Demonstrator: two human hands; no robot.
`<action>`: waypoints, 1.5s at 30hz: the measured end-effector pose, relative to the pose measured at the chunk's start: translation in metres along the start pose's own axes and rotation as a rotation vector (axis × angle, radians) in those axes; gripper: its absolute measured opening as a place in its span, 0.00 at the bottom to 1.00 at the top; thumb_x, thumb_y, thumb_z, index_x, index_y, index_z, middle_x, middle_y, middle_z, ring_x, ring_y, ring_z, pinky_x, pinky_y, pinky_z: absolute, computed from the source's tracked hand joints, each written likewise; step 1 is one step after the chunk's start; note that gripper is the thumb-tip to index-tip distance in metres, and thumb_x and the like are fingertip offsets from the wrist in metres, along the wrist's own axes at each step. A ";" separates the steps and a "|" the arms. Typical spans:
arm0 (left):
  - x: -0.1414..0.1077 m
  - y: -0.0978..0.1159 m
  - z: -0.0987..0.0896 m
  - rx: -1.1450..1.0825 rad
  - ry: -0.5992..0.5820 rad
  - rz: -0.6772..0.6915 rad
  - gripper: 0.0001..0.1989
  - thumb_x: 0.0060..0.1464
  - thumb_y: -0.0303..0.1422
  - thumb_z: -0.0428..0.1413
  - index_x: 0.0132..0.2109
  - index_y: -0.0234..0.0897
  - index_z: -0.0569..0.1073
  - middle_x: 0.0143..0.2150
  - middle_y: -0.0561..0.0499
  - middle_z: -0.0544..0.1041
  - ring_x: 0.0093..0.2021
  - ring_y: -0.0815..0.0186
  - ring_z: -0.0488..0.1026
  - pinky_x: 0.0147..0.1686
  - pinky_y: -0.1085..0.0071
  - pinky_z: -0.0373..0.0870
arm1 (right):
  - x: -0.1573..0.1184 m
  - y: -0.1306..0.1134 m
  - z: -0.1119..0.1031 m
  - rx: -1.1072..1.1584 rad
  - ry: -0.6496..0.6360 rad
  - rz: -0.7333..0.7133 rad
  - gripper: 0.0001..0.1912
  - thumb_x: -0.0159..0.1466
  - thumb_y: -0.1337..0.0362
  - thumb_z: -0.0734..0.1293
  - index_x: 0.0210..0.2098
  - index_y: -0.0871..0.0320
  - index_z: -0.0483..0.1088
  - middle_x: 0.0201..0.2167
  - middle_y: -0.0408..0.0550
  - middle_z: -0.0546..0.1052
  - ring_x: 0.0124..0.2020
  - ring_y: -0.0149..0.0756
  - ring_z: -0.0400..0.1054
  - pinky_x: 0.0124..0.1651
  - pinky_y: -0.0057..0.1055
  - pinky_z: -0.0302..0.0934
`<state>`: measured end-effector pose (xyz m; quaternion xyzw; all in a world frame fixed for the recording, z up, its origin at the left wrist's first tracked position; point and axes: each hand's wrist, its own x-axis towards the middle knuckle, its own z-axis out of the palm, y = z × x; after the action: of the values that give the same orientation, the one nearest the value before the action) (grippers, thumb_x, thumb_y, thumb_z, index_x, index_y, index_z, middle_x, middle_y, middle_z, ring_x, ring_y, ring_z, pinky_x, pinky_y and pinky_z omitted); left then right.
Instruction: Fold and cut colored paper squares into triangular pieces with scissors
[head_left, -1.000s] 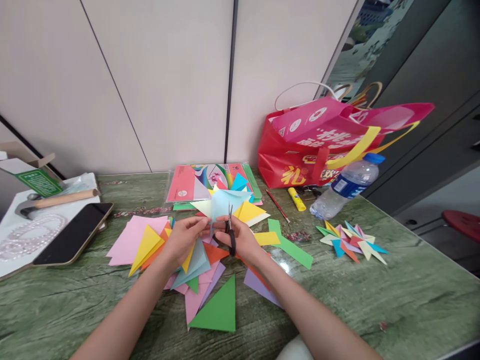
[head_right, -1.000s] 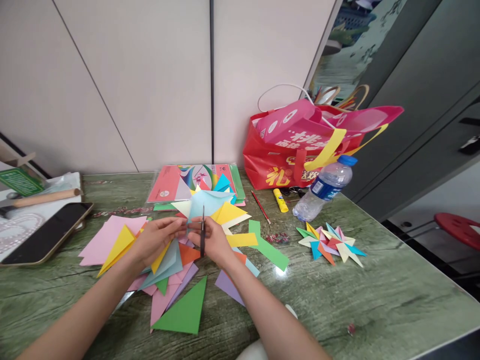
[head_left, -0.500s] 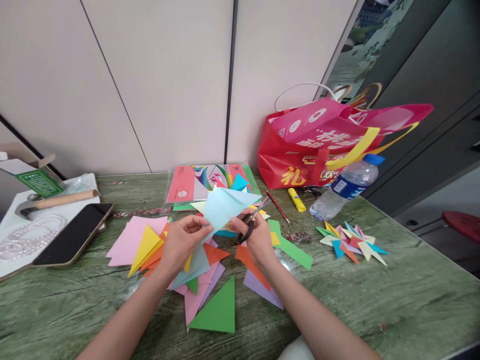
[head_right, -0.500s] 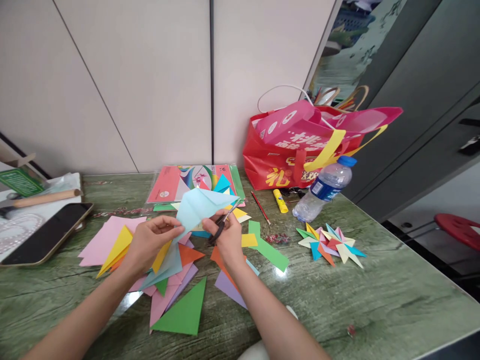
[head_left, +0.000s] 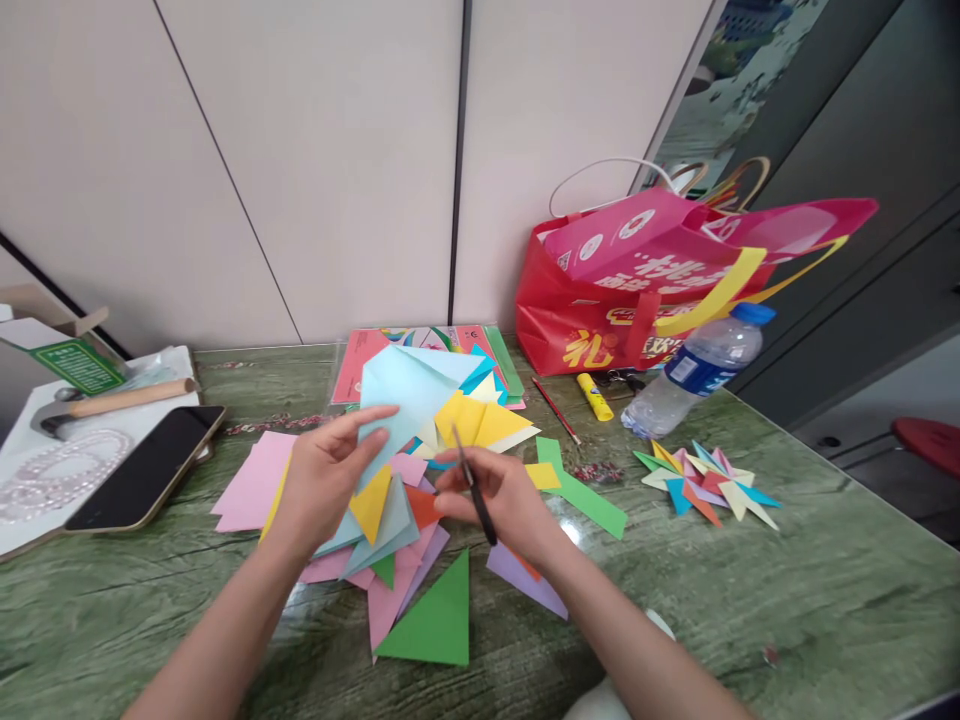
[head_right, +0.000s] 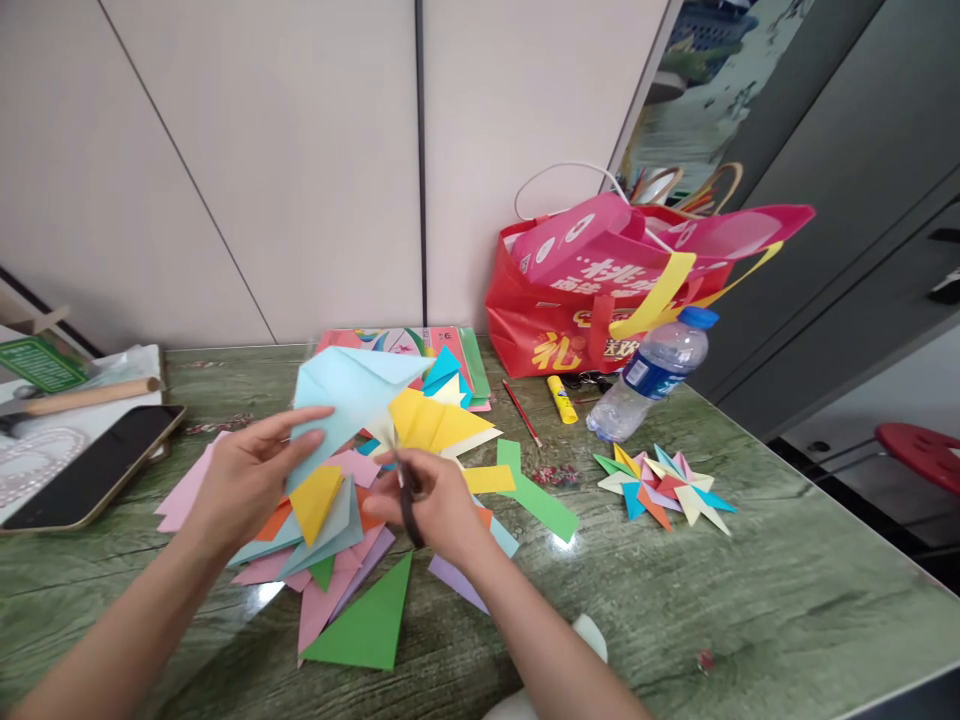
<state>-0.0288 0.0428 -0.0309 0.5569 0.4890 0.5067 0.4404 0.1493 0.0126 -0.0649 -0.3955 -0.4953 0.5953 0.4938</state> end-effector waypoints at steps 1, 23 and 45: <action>0.000 0.003 -0.003 -0.003 0.015 0.011 0.15 0.43 0.35 0.62 0.41 0.39 0.77 0.36 0.51 0.77 0.36 0.63 0.71 0.28 0.75 0.66 | -0.003 0.001 0.001 -0.013 -0.056 0.053 0.23 0.41 0.63 0.77 0.35 0.58 0.67 0.24 0.41 0.74 0.26 0.34 0.68 0.30 0.30 0.62; -0.010 0.024 -0.009 -0.005 -0.217 -0.059 0.21 0.40 0.31 0.64 0.45 0.41 0.76 0.23 0.54 0.72 0.22 0.68 0.65 0.19 0.74 0.62 | -0.018 -0.018 0.005 0.167 -0.208 0.168 0.19 0.46 0.59 0.75 0.35 0.57 0.71 0.25 0.40 0.69 0.28 0.29 0.62 0.32 0.27 0.57; -0.012 0.032 -0.008 0.044 -0.200 -0.031 0.19 0.38 0.30 0.64 0.42 0.41 0.78 0.15 0.59 0.58 0.16 0.72 0.53 0.15 0.74 0.50 | -0.018 -0.016 0.002 0.112 -0.212 0.183 0.18 0.47 0.59 0.74 0.36 0.57 0.71 0.24 0.39 0.68 0.26 0.29 0.61 0.29 0.26 0.54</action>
<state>-0.0338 0.0267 -0.0004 0.6065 0.4624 0.4308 0.4824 0.1543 -0.0046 -0.0489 -0.3457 -0.4725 0.7030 0.4037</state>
